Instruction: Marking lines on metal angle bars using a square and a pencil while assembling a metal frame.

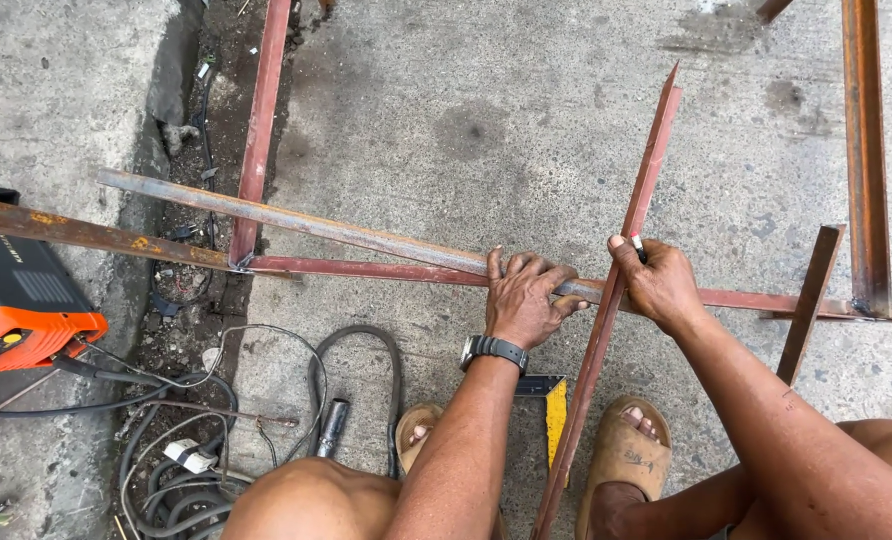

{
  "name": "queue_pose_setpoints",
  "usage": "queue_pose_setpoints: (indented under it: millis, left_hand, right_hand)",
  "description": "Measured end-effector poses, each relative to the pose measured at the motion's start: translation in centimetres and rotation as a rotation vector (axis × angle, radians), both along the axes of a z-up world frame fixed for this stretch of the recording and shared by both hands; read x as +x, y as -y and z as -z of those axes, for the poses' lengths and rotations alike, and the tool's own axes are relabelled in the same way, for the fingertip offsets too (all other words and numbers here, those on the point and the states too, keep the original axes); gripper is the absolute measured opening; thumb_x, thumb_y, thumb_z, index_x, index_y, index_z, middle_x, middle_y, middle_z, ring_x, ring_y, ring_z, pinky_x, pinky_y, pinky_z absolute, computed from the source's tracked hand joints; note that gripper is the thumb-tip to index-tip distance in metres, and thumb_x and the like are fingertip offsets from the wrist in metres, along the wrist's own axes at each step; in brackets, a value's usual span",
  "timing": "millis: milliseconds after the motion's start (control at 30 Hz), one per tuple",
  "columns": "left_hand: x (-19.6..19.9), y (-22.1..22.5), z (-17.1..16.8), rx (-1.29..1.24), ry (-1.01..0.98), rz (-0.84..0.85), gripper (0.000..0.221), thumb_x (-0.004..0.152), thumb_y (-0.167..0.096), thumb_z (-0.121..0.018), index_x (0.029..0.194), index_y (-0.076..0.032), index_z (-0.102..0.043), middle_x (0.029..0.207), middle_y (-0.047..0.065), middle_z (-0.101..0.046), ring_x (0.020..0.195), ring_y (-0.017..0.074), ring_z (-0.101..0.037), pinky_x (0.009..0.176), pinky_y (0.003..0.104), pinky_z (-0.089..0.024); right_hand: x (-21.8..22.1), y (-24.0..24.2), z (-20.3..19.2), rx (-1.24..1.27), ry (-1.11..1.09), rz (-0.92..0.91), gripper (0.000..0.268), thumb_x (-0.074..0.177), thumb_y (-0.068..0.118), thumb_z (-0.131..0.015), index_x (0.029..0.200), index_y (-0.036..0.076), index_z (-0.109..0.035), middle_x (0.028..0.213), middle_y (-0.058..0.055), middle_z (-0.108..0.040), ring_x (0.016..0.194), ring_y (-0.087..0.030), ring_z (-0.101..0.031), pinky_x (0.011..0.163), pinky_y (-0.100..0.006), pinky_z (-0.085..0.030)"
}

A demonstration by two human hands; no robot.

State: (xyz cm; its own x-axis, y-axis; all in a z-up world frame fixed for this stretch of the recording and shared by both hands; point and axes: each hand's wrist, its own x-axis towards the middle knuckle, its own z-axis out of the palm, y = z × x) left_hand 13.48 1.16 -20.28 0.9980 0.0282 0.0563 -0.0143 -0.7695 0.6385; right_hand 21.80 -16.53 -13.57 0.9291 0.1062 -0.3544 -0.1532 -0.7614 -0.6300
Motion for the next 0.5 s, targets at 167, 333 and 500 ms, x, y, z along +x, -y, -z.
queue_pose_setpoints:
  millis: [167, 333, 500]
  left_hand:
    - [0.0, 0.2, -0.1, 0.005, 0.0, -0.015, 0.038, 0.088, -0.058, -0.07, 0.117, -0.033, -0.071, 0.111, 0.001, -0.074, 0.132, 0.0266, -0.057, 0.124, 0.065, -0.009]
    - [-0.2, 0.5, 0.1, 0.012, -0.009, -0.032, 0.035, 0.089, -0.055, -0.072, 0.117, -0.034, -0.072, 0.111, 0.0, -0.074, 0.133, 0.026, -0.057, 0.125, 0.065, -0.006]
    - [0.0, 0.5, 0.5, 0.005, -0.009, -0.03, 0.035, 0.087, -0.056, -0.072, 0.114, -0.034, -0.072, 0.109, 0.0, -0.074, 0.132, 0.0252, -0.057, 0.125, 0.064, -0.006]
  right_hand:
    - [-0.1, -0.3, -0.8, -0.012, 0.004, -0.012, 0.064, 0.106, 0.06, -0.063, 0.084, 0.001, -0.073, 0.072, -0.027, -0.068, 0.089, -0.048, -0.07, 0.081, -0.054, -0.052]
    - [0.0, -0.2, -0.8, -0.039, -0.002, -0.033, 0.064, 0.107, 0.061, -0.061, 0.088, 0.001, -0.074, 0.076, -0.028, -0.069, 0.094, -0.05, -0.07, 0.082, -0.055, -0.052]
    - [-0.3, -0.6, -1.2, -0.07, 0.002, -0.054, 0.065, 0.106, 0.062, -0.06, 0.091, 0.0, -0.073, 0.081, -0.031, -0.069, 0.099, -0.052, -0.069, 0.083, -0.057, -0.051]
